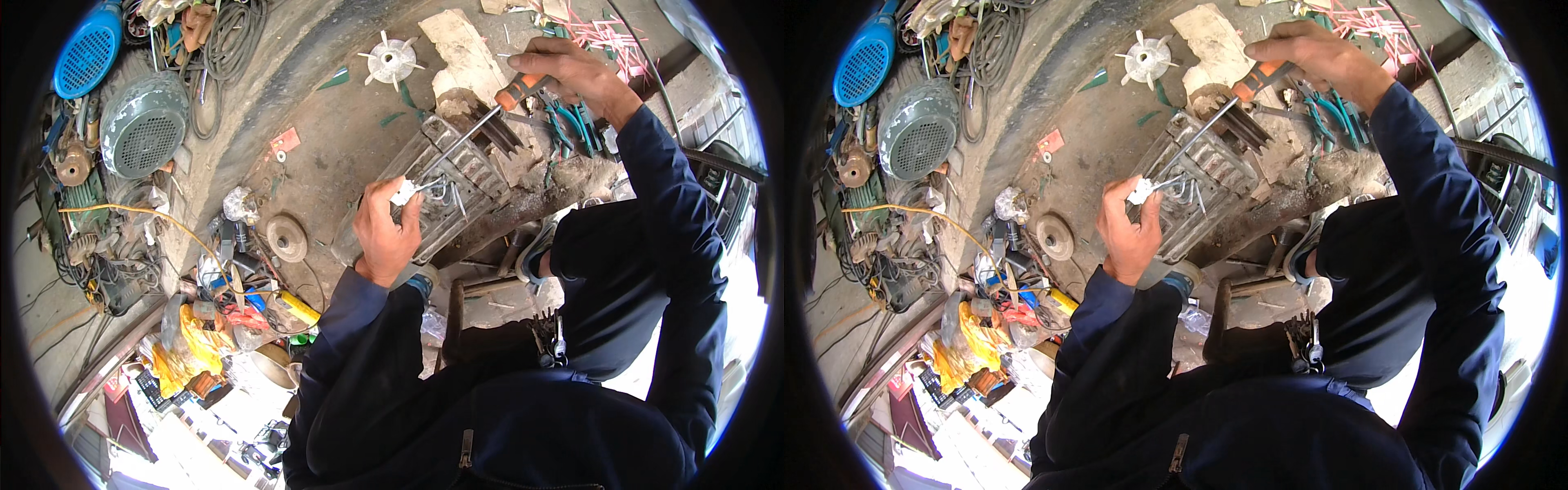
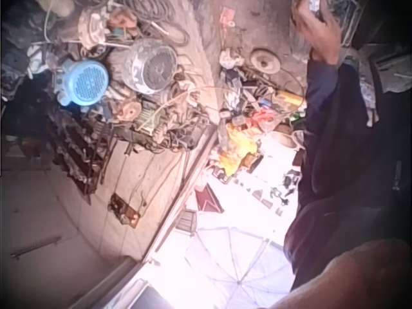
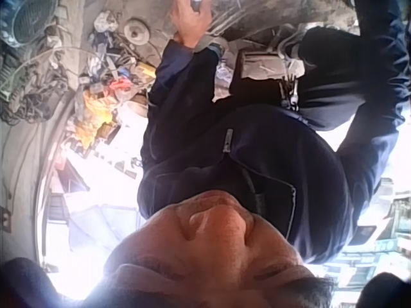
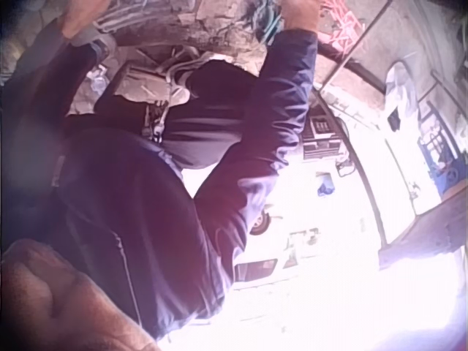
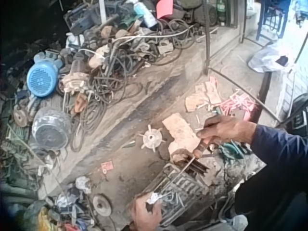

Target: The person is repairing an electric motor. They use a screwdriver to adjust components inside the motor's terminal box and connect wires.

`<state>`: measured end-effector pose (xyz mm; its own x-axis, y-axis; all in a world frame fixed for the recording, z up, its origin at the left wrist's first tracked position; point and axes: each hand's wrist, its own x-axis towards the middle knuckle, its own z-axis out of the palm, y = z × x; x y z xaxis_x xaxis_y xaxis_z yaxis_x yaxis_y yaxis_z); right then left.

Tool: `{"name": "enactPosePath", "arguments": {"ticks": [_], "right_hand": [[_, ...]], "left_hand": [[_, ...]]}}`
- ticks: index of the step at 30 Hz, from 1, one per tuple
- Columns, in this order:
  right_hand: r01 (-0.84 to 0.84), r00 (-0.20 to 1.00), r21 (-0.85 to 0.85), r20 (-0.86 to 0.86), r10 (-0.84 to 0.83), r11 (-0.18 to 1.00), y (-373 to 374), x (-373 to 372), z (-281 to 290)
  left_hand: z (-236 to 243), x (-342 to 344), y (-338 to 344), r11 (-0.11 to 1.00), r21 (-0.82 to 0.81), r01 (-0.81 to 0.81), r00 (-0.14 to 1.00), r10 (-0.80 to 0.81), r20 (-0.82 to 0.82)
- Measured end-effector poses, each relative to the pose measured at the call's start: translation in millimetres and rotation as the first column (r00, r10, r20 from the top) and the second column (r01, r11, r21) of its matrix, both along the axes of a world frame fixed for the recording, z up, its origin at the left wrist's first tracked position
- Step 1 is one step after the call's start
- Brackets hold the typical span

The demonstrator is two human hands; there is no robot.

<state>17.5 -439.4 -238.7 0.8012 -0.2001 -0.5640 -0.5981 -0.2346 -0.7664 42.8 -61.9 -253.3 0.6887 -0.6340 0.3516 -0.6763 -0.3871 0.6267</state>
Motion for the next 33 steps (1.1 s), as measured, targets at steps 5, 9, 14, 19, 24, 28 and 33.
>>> {"name": "enactPosePath", "arguments": {"ticks": [5, 9, 14, 19, 24, 28, 33], "right_hand": [[0.047, 0.982, 0.068, 0.18, -0.058, 0.997, 6, -4, 3], [0.023, 0.998, 0.074, 0.055, -0.027, 0.997, 4, -4, 10], [0.027, 0.998, 0.017, -0.062, -0.026, 0.999, 9, -2, 9], [0.031, 0.999, 0.159, 0.023, -0.035, 0.987, 4, -4, 4], [0.078, 0.997, 0.126, -0.015, -0.077, 0.989, 5, -3, 3], [0.086, 0.978, 0.243, 0.166, -0.129, 0.966, 13, -3, 6], [0.0, 0.996, 0.003, -0.094, 0.001, 1.0, 6, -3, 8]], "left_hand": [[-1, 0, 0, 1.0, -0.015, 0.0, 1.0, 0.0, -0.017], [0, 0, 0, 1.0, -0.002, -0.003, 1.0, 0.003, 0.0], [-1, 0, 0, 1.0, -0.012, -0.006, 1.0, 0.006, -0.009], [-1, 0, 0, 1.0, -0.007, -0.007, 1.0, 0.007, 0.009], [0, 0, -1, 1.0, -0.001, 0.0, 1.0, 0.0, 0.013], [0, 0, 0, 1.0, 0.0, 0.01, 1.0, -0.01, 0.017], [-2, 0, 0, 1.0, -0.011, 0.014, 1.0, -0.014, 0.008]]}}
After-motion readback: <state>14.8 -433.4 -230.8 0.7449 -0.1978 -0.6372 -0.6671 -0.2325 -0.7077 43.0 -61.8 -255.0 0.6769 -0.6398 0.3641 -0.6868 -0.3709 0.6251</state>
